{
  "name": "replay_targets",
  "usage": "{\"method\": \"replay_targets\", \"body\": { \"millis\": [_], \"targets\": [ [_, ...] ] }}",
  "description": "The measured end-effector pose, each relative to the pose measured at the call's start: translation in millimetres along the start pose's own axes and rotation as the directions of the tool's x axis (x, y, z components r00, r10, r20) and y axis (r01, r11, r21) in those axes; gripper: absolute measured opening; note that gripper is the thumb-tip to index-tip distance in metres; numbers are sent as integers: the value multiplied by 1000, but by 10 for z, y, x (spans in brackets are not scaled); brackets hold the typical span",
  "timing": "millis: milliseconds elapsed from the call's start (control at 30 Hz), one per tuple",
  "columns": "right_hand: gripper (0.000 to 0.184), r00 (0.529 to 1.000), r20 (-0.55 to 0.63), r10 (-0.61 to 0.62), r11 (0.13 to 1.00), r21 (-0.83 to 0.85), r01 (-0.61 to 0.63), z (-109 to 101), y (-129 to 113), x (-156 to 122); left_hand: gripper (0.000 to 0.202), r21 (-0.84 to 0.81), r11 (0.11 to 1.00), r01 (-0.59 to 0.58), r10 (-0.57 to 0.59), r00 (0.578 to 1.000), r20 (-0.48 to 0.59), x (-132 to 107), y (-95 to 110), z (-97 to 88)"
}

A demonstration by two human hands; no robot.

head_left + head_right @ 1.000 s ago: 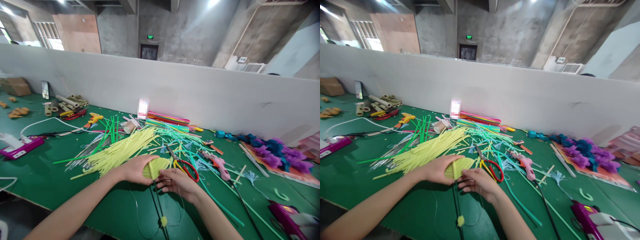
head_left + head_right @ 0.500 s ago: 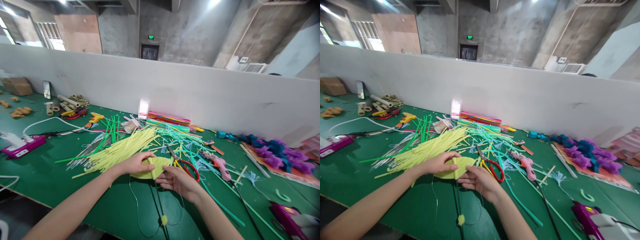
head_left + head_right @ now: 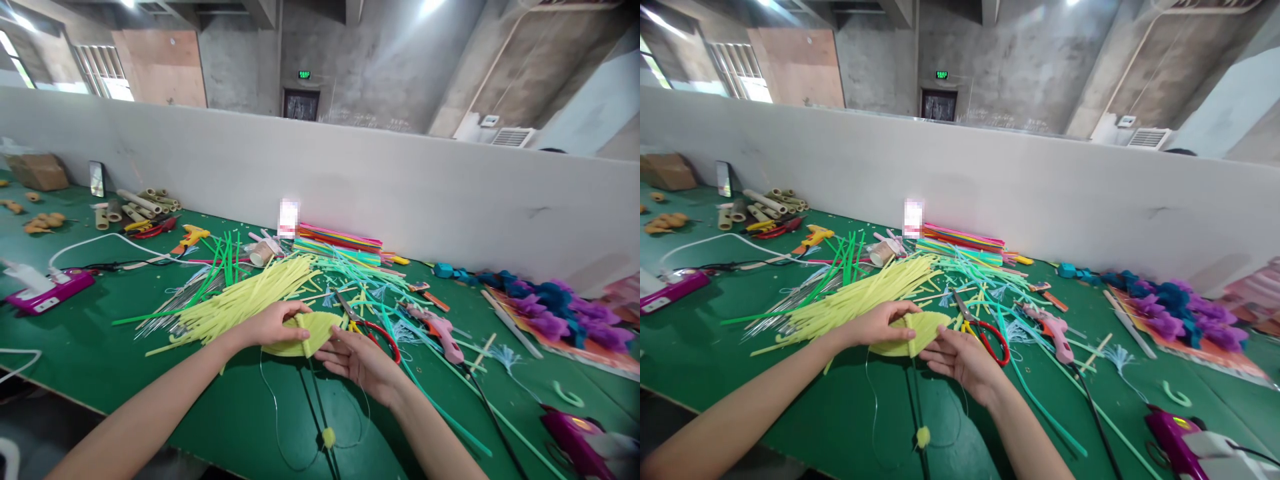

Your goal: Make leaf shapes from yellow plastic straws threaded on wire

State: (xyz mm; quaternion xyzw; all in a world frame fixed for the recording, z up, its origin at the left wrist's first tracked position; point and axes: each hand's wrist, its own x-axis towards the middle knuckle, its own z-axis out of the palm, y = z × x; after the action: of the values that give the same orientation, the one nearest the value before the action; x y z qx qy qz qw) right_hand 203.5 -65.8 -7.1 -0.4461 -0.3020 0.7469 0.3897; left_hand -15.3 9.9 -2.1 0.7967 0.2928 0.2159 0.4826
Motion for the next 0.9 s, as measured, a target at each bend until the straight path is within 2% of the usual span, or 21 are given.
{"method": "replay_targets", "body": {
  "millis": [233, 600, 900],
  "targets": [
    [31, 1000, -23, -20, 1000, 4, 21, -3, -22, -1, 58, 57, 998, 34, -33, 999, -30, 16, -46, -6],
    [22, 990, -85, -113, 994, 4, 113, -12, -36, -10, 53, -4, 1000, 29, -29, 999, -28, 1, -23, -10],
    [26, 984, -104, -142, 990, -21, 140, 0, -25, 6, 52, 27, 999, 27, -26, 999, -36, 11, -15, -4]
  ]
}}
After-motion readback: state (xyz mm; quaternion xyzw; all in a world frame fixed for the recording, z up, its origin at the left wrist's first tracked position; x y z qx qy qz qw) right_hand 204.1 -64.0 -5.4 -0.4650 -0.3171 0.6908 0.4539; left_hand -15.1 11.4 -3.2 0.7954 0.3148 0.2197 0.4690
